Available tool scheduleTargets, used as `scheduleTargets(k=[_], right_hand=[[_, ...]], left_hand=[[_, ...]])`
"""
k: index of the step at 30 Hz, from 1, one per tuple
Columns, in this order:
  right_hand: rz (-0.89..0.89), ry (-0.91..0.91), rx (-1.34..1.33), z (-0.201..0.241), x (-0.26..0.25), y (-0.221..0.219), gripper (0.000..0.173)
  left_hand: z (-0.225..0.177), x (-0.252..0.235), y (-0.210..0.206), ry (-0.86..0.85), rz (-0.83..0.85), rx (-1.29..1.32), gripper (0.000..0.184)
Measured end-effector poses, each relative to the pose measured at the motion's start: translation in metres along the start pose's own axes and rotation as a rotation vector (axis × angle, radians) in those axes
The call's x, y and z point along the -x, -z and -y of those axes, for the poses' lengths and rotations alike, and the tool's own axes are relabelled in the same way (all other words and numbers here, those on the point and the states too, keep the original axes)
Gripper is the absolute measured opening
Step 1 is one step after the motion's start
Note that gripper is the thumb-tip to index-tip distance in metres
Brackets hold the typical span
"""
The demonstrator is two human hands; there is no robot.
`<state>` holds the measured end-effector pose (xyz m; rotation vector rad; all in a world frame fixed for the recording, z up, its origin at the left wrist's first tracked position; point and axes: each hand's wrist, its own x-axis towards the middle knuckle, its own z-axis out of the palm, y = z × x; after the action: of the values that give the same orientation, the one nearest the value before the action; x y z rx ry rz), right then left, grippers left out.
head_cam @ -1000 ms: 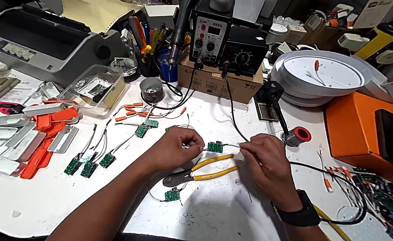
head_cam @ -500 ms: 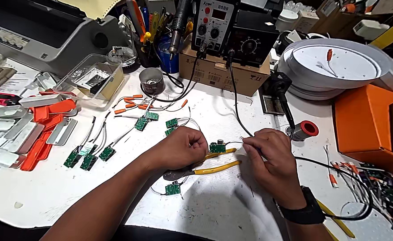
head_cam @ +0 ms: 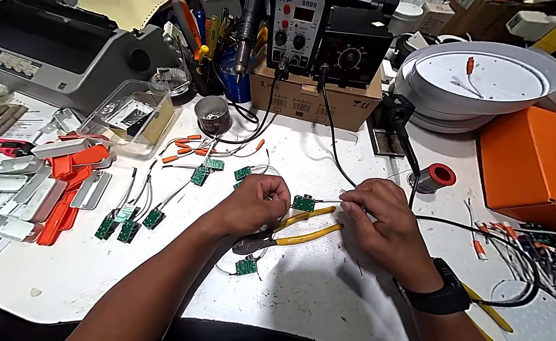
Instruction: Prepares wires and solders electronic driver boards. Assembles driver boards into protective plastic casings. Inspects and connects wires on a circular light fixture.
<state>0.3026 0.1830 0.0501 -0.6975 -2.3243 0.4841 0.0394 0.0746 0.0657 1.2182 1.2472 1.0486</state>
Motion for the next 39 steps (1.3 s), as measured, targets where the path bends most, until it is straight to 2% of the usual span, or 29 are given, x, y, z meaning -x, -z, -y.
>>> scheduleTargets(k=[3,5,8,10,13,15,17,20,25,35,39], right_hand=[[-0.022,-0.011,0.016,0.000,0.000,0.000,0.025],[-0.137,0.004,0.050,0.002,0.000,0.000,0.023],[-0.321,0.018,0.034,0.013,0.002,0.002,0.029],[-0.307,-0.042,-0.167,0.024,0.004,-0.005,0.021],[-0.063,-0.317,-0.706,0.032,0.006,-0.021,0.034],[-0.055,-0.441,-0.916,0.033,0.005,-0.027,0.035],[-0.115,-0.489,-0.993,0.034,0.005,-0.027,0.027],[-0.163,-0.498,-1.018,0.034,0.003,-0.025,0.019],[-0.137,-0.461,-1.015,0.035,0.003,-0.022,0.019],[-0.140,-0.507,-1.008,0.036,0.002,-0.019,0.021],[-0.168,-0.476,-0.971,0.035,0.003,-0.021,0.021]], left_hand=[[0.000,0.000,-0.001,-0.006,-0.002,0.010,0.016],[0.002,-0.001,-0.002,-0.032,-0.033,0.039,0.014],[0.007,-0.003,-0.006,-0.134,-0.109,0.160,0.013],[0.013,-0.003,-0.014,-0.187,-0.117,0.297,0.012],[0.015,0.000,-0.029,-0.168,-0.056,0.436,0.010],[0.015,0.003,-0.037,-0.131,-0.037,0.445,0.009],[0.016,0.004,-0.041,-0.113,-0.020,0.417,0.007],[0.015,0.007,-0.044,-0.099,0.000,0.353,0.006],[0.014,0.007,-0.038,-0.122,0.035,0.278,0.004],[0.010,0.007,-0.033,-0.159,0.081,0.160,0.008],[0.009,0.007,-0.034,-0.155,0.054,0.151,0.008]])
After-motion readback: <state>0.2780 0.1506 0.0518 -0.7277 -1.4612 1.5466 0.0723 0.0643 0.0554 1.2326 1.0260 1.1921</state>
